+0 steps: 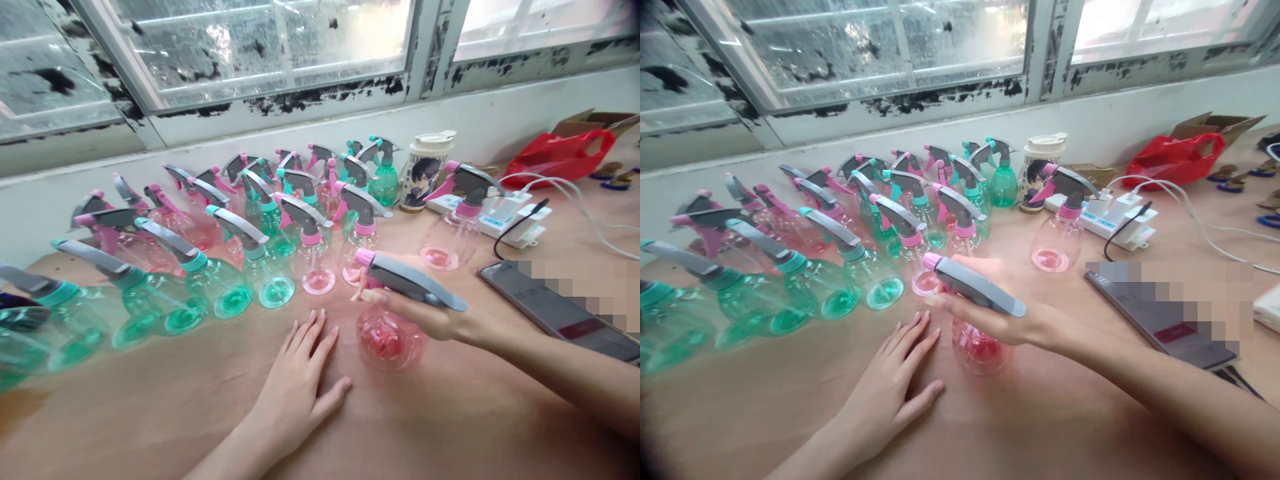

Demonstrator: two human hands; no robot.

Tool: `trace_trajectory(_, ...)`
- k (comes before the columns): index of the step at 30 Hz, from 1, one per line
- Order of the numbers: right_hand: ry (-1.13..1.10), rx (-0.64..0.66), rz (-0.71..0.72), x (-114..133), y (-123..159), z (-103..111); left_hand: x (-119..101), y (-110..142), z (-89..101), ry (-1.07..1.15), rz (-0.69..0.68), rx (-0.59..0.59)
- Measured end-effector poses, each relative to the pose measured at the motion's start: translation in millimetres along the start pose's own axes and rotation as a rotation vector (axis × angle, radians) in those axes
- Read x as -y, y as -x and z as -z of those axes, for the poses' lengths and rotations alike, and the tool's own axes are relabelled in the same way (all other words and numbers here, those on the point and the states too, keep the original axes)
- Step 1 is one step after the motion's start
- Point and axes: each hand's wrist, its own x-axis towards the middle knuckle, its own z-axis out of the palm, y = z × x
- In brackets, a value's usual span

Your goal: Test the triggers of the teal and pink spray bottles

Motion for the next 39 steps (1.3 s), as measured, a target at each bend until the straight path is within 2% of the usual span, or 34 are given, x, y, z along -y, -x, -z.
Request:
trace_trajectory(9, -0.024, 0.010, -0.007, -0.2, -2.3, -0.9, 0.7, -0.7, -0.3, -0.005, -0.005, -0.016)
trace_trajectory(15, -0.132, -0.013, 0.025, 2.0, -1.0, -3.8, 1.0, -0.2, 0.6, -0.003, -0.011, -0.019)
trace_trajectory(25, -0.102, -0.014, -0.032, -1.6, 1.1, -5.1, 0.6, -1.2, 0.2, 0.000, -0.011, -0.026)
trace_trajectory(39, -0.016, 0.023, 0.011, -0.5, 1.0, -1.0, 0.6, -0.7, 0.5, 0.011, -0.002, -0.013)
